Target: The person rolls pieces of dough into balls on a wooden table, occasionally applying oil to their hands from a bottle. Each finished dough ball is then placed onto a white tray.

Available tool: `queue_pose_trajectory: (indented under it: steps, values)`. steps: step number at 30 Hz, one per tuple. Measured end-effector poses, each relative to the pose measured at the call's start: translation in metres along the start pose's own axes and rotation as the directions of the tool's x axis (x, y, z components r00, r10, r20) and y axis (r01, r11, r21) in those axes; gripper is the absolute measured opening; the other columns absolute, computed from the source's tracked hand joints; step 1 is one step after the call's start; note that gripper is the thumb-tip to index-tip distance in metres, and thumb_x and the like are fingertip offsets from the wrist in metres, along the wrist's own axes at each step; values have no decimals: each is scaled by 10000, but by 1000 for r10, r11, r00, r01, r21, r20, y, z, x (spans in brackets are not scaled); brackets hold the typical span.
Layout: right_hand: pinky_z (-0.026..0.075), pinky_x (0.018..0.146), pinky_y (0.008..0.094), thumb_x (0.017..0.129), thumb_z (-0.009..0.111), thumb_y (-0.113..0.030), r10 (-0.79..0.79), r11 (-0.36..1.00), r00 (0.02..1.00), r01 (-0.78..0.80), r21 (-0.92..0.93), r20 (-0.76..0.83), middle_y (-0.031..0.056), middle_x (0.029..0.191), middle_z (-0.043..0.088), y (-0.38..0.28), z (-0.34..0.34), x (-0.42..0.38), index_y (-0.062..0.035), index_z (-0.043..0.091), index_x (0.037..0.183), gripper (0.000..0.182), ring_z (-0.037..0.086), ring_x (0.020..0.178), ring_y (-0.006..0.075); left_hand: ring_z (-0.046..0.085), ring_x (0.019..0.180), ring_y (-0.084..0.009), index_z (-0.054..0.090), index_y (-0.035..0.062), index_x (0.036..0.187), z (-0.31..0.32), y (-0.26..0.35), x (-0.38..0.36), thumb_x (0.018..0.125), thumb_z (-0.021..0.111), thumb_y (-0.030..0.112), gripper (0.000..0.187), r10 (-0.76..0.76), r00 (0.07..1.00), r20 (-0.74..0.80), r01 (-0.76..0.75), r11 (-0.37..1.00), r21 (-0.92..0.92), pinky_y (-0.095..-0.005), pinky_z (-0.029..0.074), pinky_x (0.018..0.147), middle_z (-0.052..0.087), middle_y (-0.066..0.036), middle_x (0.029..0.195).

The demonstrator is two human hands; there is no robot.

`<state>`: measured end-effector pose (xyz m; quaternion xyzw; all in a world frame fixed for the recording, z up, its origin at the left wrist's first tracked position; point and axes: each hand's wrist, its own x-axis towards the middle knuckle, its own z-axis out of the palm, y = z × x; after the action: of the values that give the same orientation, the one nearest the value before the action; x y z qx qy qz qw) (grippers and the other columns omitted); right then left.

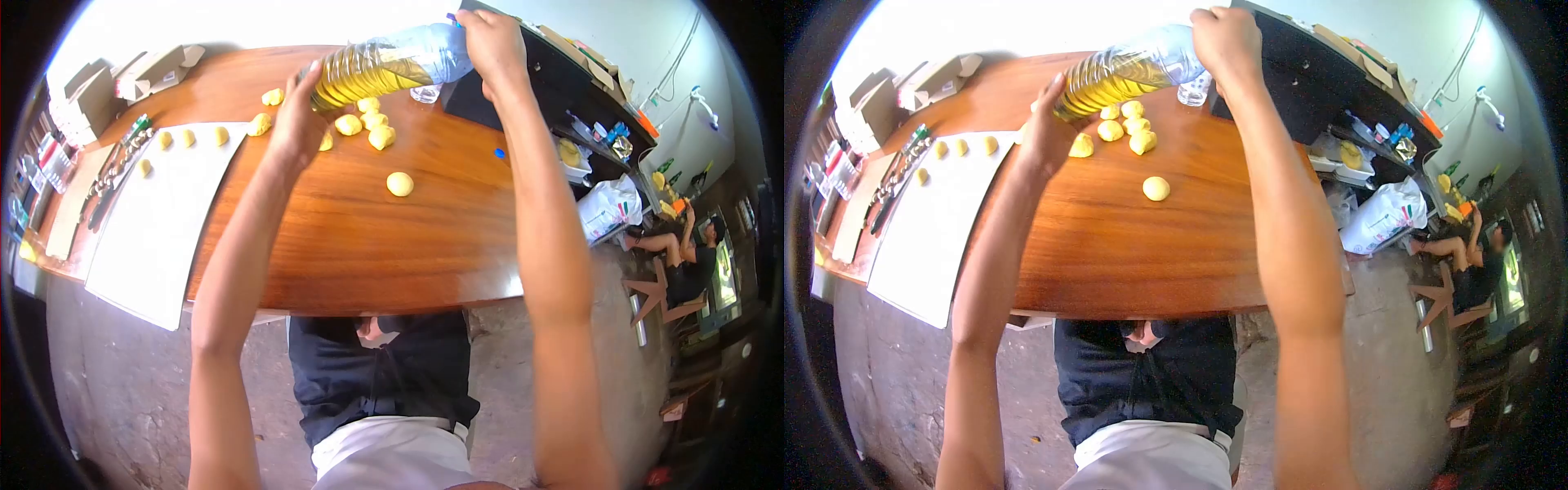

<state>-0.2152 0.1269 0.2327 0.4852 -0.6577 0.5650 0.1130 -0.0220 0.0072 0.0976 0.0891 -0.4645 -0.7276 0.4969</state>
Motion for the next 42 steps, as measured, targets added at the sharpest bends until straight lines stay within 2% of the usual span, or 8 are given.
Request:
queue_pose_trajectory:
  steps: [4,13,18,20,23,27,30,42]
  values:
    - [268,410,291,982,639,-153,197,762,980,-157,629,7,10,673,565,60,-22,-13,-71,616,741,255,474,498,115,595,1213,-256,315,25,1517,42,49,15,1017,621,448,723,-46,996,81,4,891,454,-401,587,952,475,-168,1458]
    - [276,364,266,1006,589,-150,371,539,928,-223,812,9,58,774,645,93,-55,-27,-30,640,854,200,517,494,129,643,1068,-219,369,13,1497,102,41,34,1035,559,492,692,-10,995,98,-58,745,664,-338,594,878,581,-176,1279]
    - [514,546,366,937,643,-240,215,975,976,-213,-67,19,45,784,662,68,-80,35,-31,713,941,220,635,654,154,609,1149,-305,445,34,1448,91,-14,31,1049,429,608,699,-295,946,137,267,945,188,-456,561,941,591,-207,1283]
    - [554,796,488,846,597,-183,-58,895,994,92,-436,90,306,874,702,73,-72,92,24,743,865,254,722,868,427,606,1159,-324,444,34,1450,86,-50,39,1049,412,624,715,-386,901,201,383,922,54,-468,549,958,580,-223,1304]
    - [569,850,489,836,582,-171,-202,479,931,365,-798,305,295,940,723,74,-52,150,6,769,914,268,729,936,415,581,1217,-372,400,32,1499,93,-67,42,1044,420,640,760,-509,823,253,543,835,-89,-488,527,1000,514,-267,1396]
    - [572,912,497,828,599,-203,-61,282,877,473,-835,476,276,1073,729,101,-33,159,32,772,977,327,715,1035,432,555,1256,-361,280,46,1599,57,-75,43,1030,518,590,822,-348,937,-13,330,875,353,-475,511,1028,414,-265,1515]
    - [550,957,492,941,546,-238,302,665,941,-92,-741,153,292,1106,716,84,-25,115,-24,764,1068,330,694,1095,394,607,1195,-281,505,15,1465,5,-73,18,1022,581,511,670,-78,994,75,5,725,689,-396,488,1012,578,-179,1375]
    - [526,1008,499,932,544,-503,-4,564,980,167,-809,200,270,1285,672,283,6,173,-38,678,1294,604,666,1185,416,566,1217,-238,531,33,1435,-38,-57,-26,1074,536,398,514,54,997,63,-83,671,737,-381,499,1010,563,-154,1404]
